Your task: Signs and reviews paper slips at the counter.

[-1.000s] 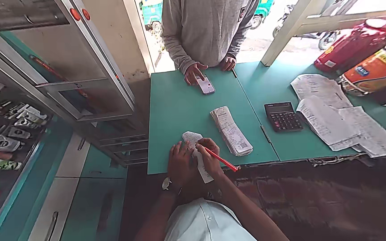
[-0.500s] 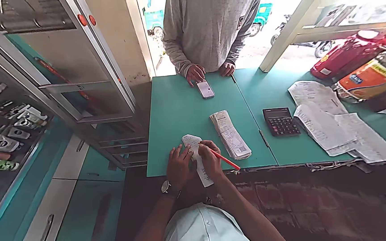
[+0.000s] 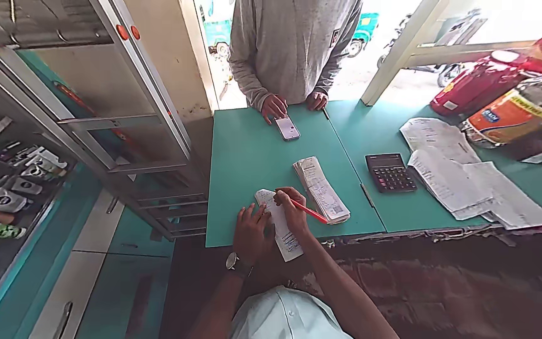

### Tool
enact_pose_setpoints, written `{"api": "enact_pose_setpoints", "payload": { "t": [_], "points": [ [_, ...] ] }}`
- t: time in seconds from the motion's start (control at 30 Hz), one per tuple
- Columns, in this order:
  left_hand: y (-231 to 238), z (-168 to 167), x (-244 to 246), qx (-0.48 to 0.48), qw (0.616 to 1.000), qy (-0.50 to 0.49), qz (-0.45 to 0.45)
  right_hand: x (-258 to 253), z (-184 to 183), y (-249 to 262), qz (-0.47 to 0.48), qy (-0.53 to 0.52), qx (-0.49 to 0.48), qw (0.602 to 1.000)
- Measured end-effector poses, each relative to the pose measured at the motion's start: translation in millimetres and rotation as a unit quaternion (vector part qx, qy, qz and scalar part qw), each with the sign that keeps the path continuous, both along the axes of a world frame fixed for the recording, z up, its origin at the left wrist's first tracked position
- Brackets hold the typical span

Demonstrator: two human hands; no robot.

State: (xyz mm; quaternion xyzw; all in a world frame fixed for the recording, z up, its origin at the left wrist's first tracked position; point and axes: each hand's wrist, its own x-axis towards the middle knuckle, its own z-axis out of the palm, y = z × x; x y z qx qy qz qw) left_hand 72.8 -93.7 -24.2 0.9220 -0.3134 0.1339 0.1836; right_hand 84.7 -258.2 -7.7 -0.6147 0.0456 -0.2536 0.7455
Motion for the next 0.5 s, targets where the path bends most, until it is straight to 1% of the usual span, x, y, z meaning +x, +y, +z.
{"api": "enact_pose_setpoints", "payload": {
  "t": [0.07,0.13,0.17,0.23,0.3,0.33,0.4,0.5],
  "points": [
    [0.8,-0.8,-1.2,-0.002,1.000,0.002,0.004,-0.6,-2.9,0.3,-0.003,0.000,0.022,1.000],
    [0.5,-0.5,-0.1,-0.035,0.999,0.028,0.011,-0.9,-4.0,-1.9,0.003,0.005,0.037,0.999],
    [1.2,2.9,2.5,-0.074,0.996,0.056,0.016,-0.2,-3.4,-2.8,0.007,0.007,0.037,0.999],
    [3.2,12.4,14.6,-0.172,0.975,0.132,0.045,1.5,-1.8,-2.2,0.013,0.007,0.030,0.999],
    [3.8,21.7,35.7,-0.218,0.951,0.204,0.074,1.3,-1.6,-0.9,0.014,0.008,0.015,1.000],
    [2.8,24.7,48.5,-0.217,0.946,0.228,0.079,1.4,-1.9,-0.3,0.011,0.009,0.006,1.000],
    [-1.2,32.8,69.3,-0.180,0.942,0.269,0.085,0.9,-3.4,0.4,0.008,0.014,-0.020,1.000],
    [-9.6,52.3,84.7,-0.076,0.934,0.333,0.108,1.5,-3.7,-0.1,0.000,0.027,-0.059,0.998]
  ]
}}
